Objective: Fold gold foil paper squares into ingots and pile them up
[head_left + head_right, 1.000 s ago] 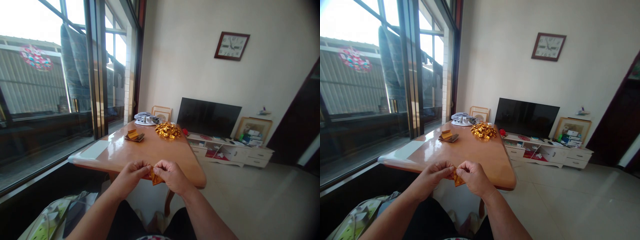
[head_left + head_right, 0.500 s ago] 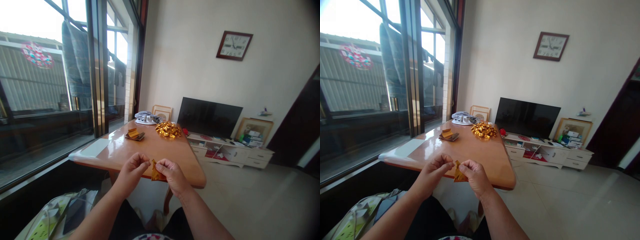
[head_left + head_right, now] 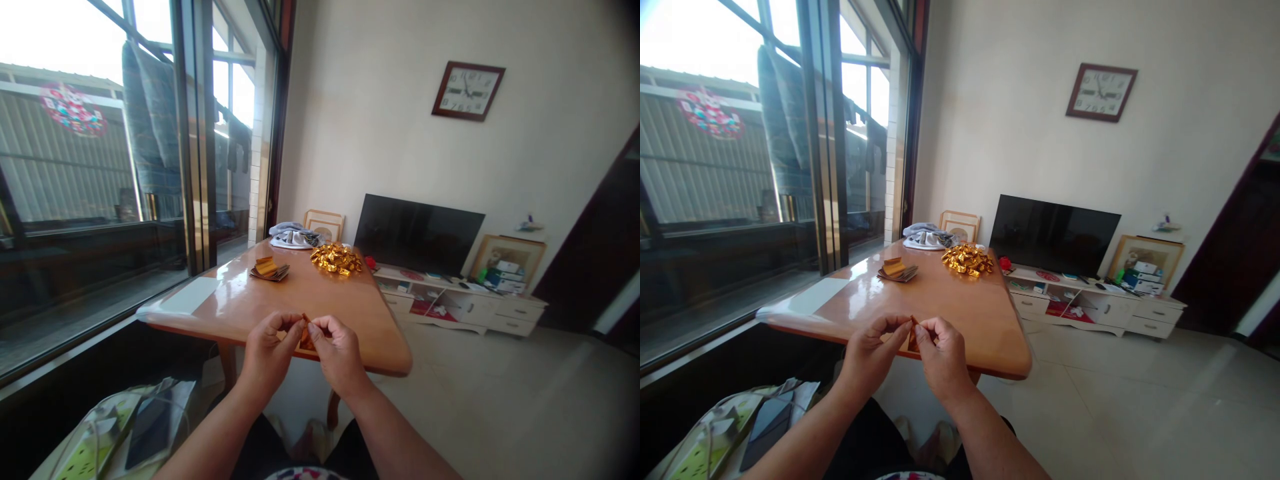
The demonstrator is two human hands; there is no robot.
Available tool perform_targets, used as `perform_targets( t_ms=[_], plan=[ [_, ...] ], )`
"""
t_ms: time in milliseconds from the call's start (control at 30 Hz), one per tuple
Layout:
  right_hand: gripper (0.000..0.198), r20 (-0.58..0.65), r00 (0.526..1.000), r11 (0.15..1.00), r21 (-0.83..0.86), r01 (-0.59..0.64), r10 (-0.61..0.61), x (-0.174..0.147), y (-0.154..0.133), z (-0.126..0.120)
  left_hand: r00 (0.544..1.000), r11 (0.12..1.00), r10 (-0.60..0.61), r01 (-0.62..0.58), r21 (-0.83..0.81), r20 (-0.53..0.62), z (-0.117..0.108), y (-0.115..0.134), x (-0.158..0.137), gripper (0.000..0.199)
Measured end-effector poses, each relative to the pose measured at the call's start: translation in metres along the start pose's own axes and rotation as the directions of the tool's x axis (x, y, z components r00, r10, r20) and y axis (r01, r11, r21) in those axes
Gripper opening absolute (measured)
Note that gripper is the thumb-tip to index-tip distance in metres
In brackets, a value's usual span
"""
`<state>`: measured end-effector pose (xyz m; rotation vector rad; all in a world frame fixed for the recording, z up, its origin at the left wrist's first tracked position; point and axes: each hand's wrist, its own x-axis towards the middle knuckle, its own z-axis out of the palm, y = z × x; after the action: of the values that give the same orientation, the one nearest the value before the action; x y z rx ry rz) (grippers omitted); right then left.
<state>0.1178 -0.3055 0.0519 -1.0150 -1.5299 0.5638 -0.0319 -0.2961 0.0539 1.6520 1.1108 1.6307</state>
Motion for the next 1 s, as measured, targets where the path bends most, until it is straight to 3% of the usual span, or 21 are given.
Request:
perform_targets(
  t_ms=[367,1000],
  plan=[
    [0.018,-0.029,0.987,0.966,-0.211,0.147,-0.157,-0.0024,-0.0020,0.0020,0.997,0.992,-0.078,0.077,-0.096,0.001,0.0026,-0.0017,0.0024,0.023],
    [0.011,-0.011,0.957,0.825,-0.510,0.245,-0.291,-0.0052,0.0004,0.0070,0.991,0.986,-0.131,0.129,-0.101,-0.012,0.0052,0.0018,0.0016,0.022]
  ],
)
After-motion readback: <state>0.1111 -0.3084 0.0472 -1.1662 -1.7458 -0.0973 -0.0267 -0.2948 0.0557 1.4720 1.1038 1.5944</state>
